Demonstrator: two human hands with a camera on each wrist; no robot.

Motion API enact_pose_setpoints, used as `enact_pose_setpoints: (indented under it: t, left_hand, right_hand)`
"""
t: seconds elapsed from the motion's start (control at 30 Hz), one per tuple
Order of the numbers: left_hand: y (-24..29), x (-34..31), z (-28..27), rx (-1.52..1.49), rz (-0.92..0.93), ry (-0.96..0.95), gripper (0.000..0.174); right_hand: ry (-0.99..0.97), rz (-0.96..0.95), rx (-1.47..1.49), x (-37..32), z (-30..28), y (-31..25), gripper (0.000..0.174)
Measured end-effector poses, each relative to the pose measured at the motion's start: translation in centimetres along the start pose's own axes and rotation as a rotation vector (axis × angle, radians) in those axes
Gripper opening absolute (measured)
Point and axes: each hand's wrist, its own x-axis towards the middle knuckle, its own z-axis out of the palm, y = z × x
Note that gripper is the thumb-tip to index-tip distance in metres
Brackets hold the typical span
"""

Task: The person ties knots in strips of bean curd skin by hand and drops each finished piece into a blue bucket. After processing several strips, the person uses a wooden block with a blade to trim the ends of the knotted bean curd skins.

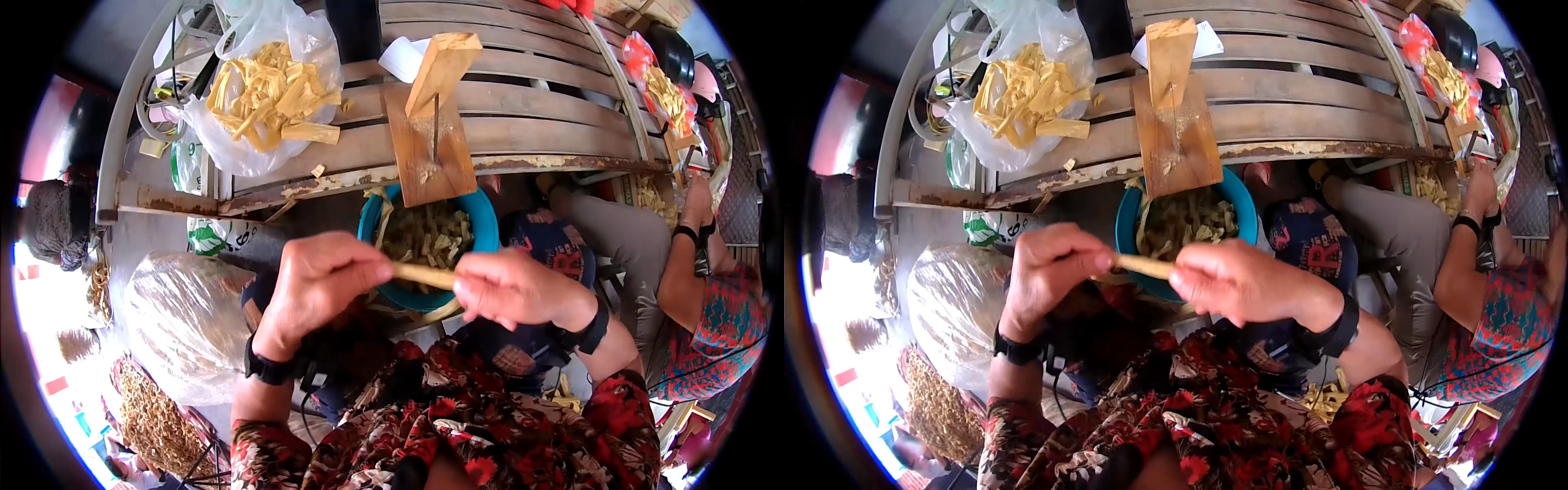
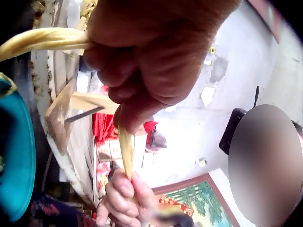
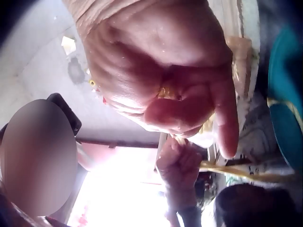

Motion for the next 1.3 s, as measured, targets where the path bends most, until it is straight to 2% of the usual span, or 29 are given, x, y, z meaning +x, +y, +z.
enact_pose_setpoints:
  t: [0.1, 0.13, 0.2, 0.3, 0.4, 0.43, 0.53, 0.6, 0.63, 0.67, 0.7, 0.8, 0.87, 0.93, 0.97, 1.0, 1.07, 1.1, 1.13, 1.17, 1.3]
  left_hand:
    - [-0.9, 3.8, 0.6, 0.031, -0.057, 0.139, 0.013]
    - [-2.0, 5.3, 1.4, 0.038, 0.016, 0.205, 0.015]
    - [-3.4, 8.1, 2.5, 0.023, -0.050, 0.285, 0.018]
    - [-4.9, 11.2, 3.7, 0.168, 0.055, 0.362, 0.017]
    - [-6.8, 12.6, 4.7, 0.353, 0.003, 0.489, 0.015]
    - [-7.4, 12.4, 4.3, 0.326, 0.055, 0.549, 0.015]
    - [-6.0, 9.9, 3.5, 0.042, -0.060, 0.402, 0.015]
    - [-3.7, 8.2, 4.7, -0.117, 0.021, 0.303, 0.015]
    - [-1.8, 7.3, 5.0, -0.122, 0.073, 0.249, 0.014]
    - [-0.5, 6.3, 5.4, -0.128, 0.126, 0.191, 0.015]
    - [-0.2, 5.3, 5.8, -0.367, 0.122, 0.124, 0.018]
    - [0.6, 2.0, 2.8, -0.336, 0.079, -0.146, 0.011]
    - [0.8, 0.4, 1.4, -0.347, -0.194, -0.199, 0.012]
    - [1.3, 0.2, 1.1, -0.377, -0.301, -0.231, 0.025]
    - [1.6, 0.2, 1.2, -0.377, -0.265, -0.270, 0.030]
    - [2.1, 0.1, 1.6, -0.378, -0.232, -0.311, 0.035]
    - [2.1, 0.0, 2.5, -0.020, -0.053, -0.227, 0.022]
    - [2.0, -0.3, 2.4, -0.125, -0.070, -0.180, 0.019]
    - [2.2, -0.7, 2.4, -0.229, -0.085, -0.135, 0.015]
    - [3.4, -1.0, 2.3, -0.418, -0.215, -0.129, 0.018]
    - [3.9, -0.7, 4.0, -0.852, -0.145, -0.177, 0.036]
  right_hand:
    - [0.257, -0.072, 0.126, 2.7, -2.5, 1.2, 0.025]
    - [0.418, -0.069, 0.009, 3.8, -3.3, 1.3, 0.023]
    - [0.749, -0.279, -0.383, 6.6, -4.8, 2.8, 0.019]
    - [1.020, -0.395, -0.651, 9.3, -6.3, 3.9, 0.022]
    - [1.022, -0.132, -0.823, 9.9, -6.4, 4.3, 0.024]
    - [1.008, -0.140, -0.759, 9.5, -6.6, 4.3, 0.028]
    - [0.946, -0.191, -0.551, 7.3, -6.2, 3.7, 0.037]
    - [0.848, -0.289, -0.396, 6.2, -4.0, 2.6, 0.040]
    - [0.757, -0.253, -0.068, 6.2, -3.0, 2.6, 0.040]
    - [0.708, -0.396, 0.258, 5.9, -1.7, 2.0, 0.032]
    - [0.728, -0.435, 0.336, 5.2, -1.2, 1.9, 0.032]
    - [0.843, -0.500, 0.542, 2.7, -1.1, 1.6, 0.032]
    - [0.884, -0.545, 0.466, 0.5, -0.9, 0.6, 0.032]
    - [0.765, -0.692, 0.483, -0.3, 2.6, -0.9, 0.026]
    - [0.665, -0.778, 0.334, -0.6, 4.3, -0.7, 0.020]
    - [0.497, -0.726, 0.029, -1.7, 4.8, -1.3, 0.017]
    - [0.544, -0.738, -0.293, -2.1, 5.5, -1.4, 0.019]
    - [0.637, -0.684, -0.077, -1.2, 6.1, 0.2, 0.019]
    - [0.676, -0.503, 0.046, -1.0, 5.9, 0.6, 0.020]
    - [0.622, -0.475, 0.184, -0.5, 5.6, 0.9, 0.021]
    - [0.432, -0.454, 0.521, 0.6, 5.7, 2.0, 0.020]
